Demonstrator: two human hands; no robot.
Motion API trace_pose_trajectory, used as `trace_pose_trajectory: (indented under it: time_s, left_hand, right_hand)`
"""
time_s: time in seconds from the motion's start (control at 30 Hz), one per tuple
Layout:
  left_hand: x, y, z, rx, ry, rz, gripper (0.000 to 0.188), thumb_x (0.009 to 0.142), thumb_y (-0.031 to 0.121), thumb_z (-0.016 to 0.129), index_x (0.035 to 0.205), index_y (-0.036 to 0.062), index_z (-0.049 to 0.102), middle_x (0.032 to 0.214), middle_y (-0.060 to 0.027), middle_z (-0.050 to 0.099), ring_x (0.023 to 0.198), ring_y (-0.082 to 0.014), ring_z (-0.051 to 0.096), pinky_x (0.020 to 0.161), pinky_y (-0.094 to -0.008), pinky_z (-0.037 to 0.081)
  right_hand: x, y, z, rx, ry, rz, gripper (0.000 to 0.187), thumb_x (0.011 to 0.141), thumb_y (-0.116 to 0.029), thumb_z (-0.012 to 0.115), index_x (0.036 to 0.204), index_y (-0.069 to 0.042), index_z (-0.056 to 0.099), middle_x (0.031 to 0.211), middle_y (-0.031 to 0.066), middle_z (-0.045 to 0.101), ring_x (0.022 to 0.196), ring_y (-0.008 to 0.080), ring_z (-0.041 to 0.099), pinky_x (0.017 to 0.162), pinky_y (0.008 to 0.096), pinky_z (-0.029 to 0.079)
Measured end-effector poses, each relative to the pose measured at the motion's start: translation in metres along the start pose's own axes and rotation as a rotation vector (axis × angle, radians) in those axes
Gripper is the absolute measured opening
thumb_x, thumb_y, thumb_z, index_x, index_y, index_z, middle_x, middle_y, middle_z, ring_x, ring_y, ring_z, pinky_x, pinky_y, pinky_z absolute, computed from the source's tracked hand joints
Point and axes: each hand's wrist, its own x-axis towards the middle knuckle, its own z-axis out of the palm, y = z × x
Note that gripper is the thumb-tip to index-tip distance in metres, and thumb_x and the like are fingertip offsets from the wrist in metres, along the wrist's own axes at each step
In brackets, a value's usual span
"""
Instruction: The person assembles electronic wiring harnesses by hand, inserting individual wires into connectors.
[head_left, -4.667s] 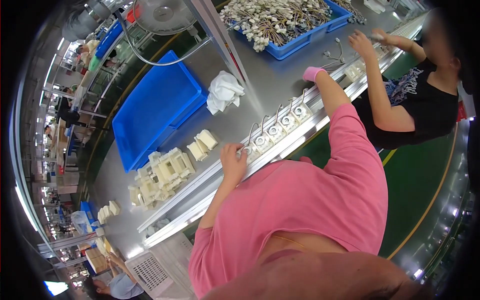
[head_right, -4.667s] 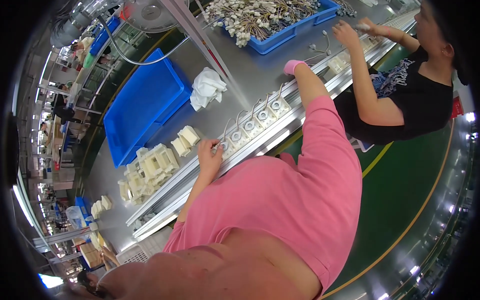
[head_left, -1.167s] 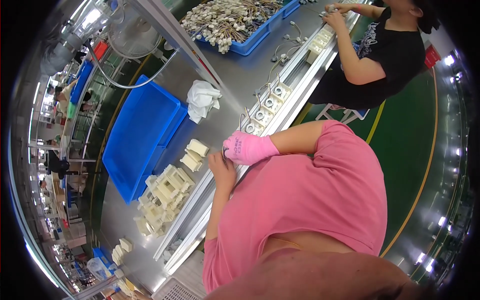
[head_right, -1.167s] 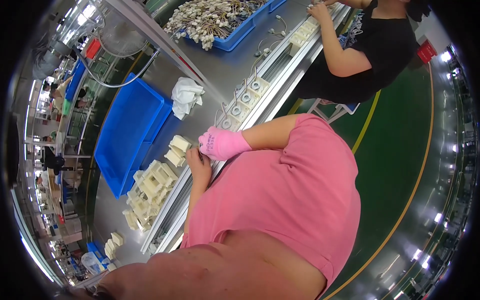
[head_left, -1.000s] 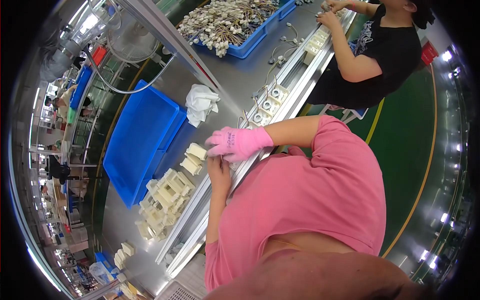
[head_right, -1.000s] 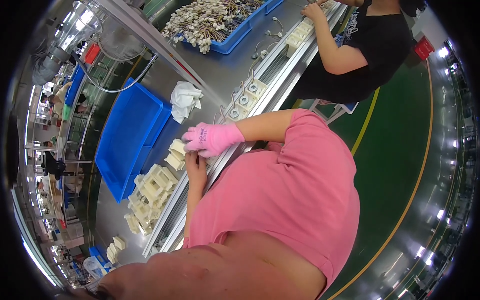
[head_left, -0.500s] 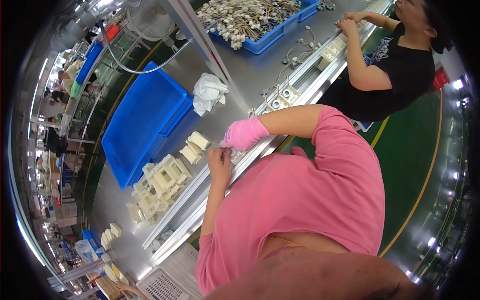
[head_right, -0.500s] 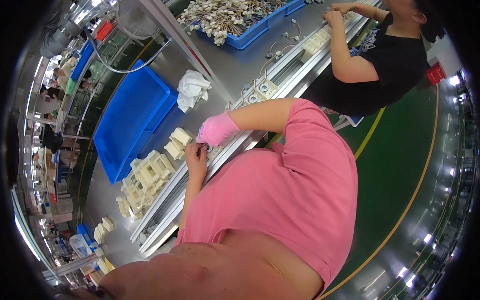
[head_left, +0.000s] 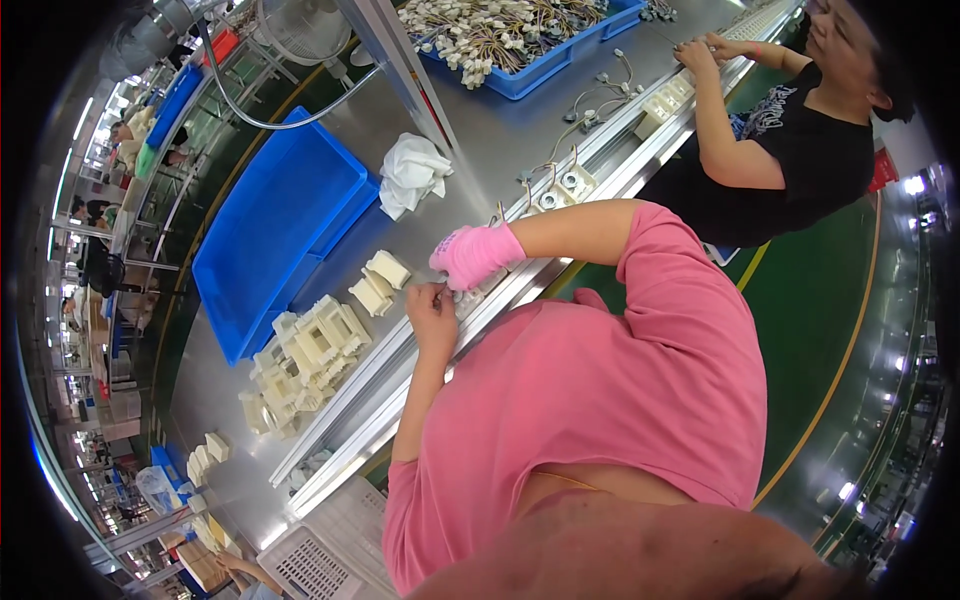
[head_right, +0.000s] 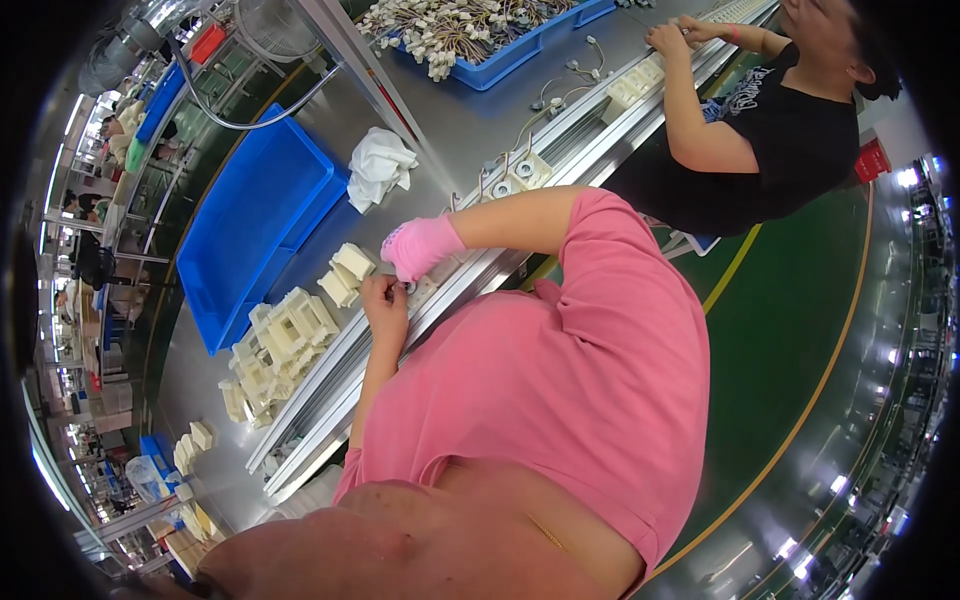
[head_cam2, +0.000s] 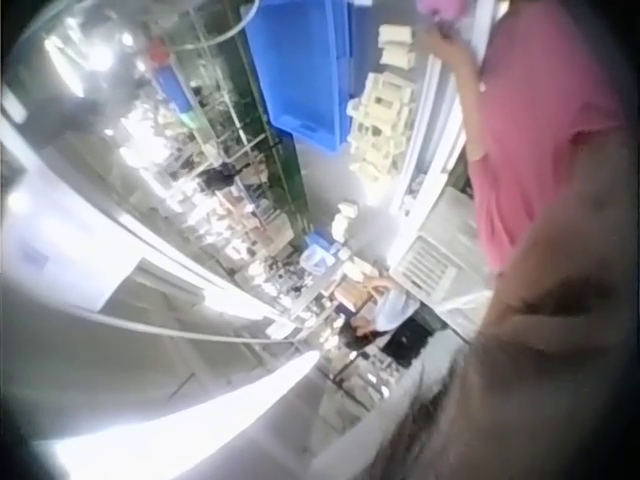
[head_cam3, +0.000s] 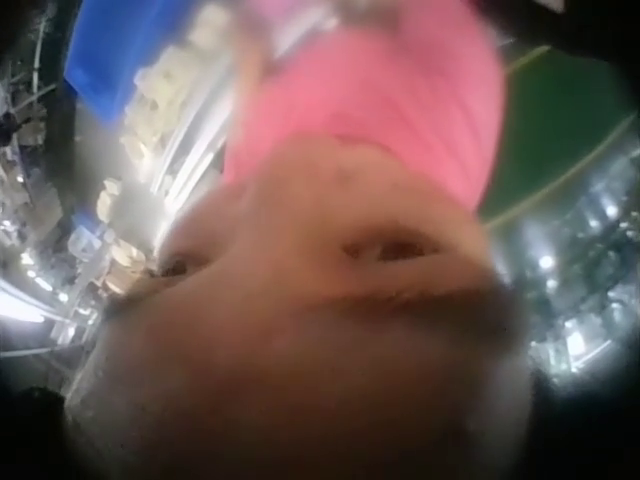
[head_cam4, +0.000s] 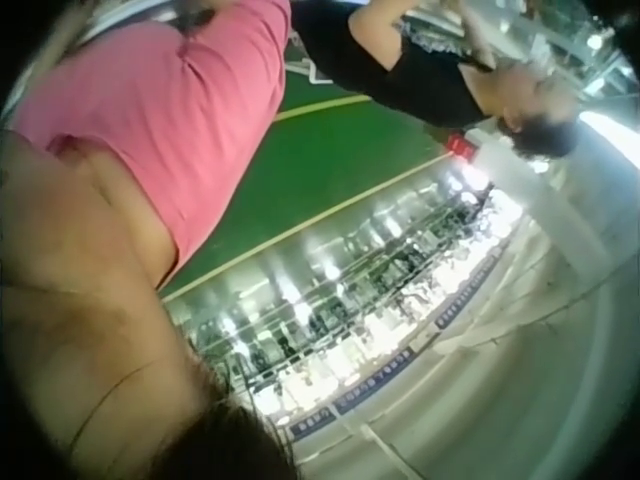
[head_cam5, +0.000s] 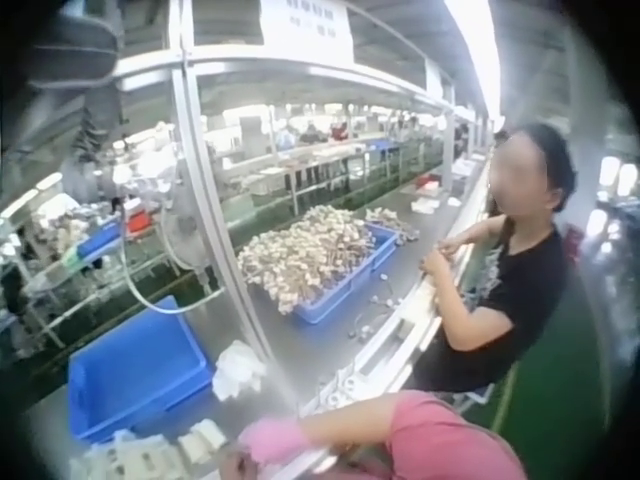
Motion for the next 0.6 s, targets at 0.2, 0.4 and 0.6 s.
trace_pose_trajectory:
  time_s: [0.2,0.4,0.6]
  left_hand:
    - [-0.001,0.001,0.003,0.043,0.038,0.059,0.013,0.065,0.005,0.062,0.077,0.0026,0.057,0.075,-0.0096,0.046,0.069,-0.0250,0.046,0.061,-0.0343,0.036]
    - [-0.001,-0.011,0.018,0.017,0.092,-0.024,0.014,0.063,0.010,0.062,0.074,0.0029,0.057,0.074,-0.0117,0.047,0.070,-0.0303,0.046,0.061,-0.0388,0.035]
    - [0.000,-0.006,0.017,0.044,0.151,-0.086,0.007,0.066,0.012,0.056,0.070,0.0058,0.057,0.075,-0.0114,0.050,0.075,-0.0319,0.049,0.065,-0.0414,0.033]
  right_hand:
    - [-0.016,-0.018,0.027,-0.523,0.204,-0.193,0.016,0.070,-0.018,0.054,0.082,-0.008,0.056,0.079,0.0066,0.059,0.079,0.0217,0.059,0.068,0.0342,0.039]
    - [-0.019,-0.006,0.005,-0.485,0.219,-0.412,0.009,0.070,-0.018,0.054,0.077,-0.012,0.054,0.071,0.0044,0.056,0.070,0.0216,0.056,0.066,0.0339,0.037]
    - [-0.005,-0.002,0.013,-0.451,0.188,-0.435,0.010,0.070,-0.016,0.054,0.079,-0.012,0.054,0.073,0.0049,0.057,0.074,0.0225,0.057,0.072,0.0350,0.036]
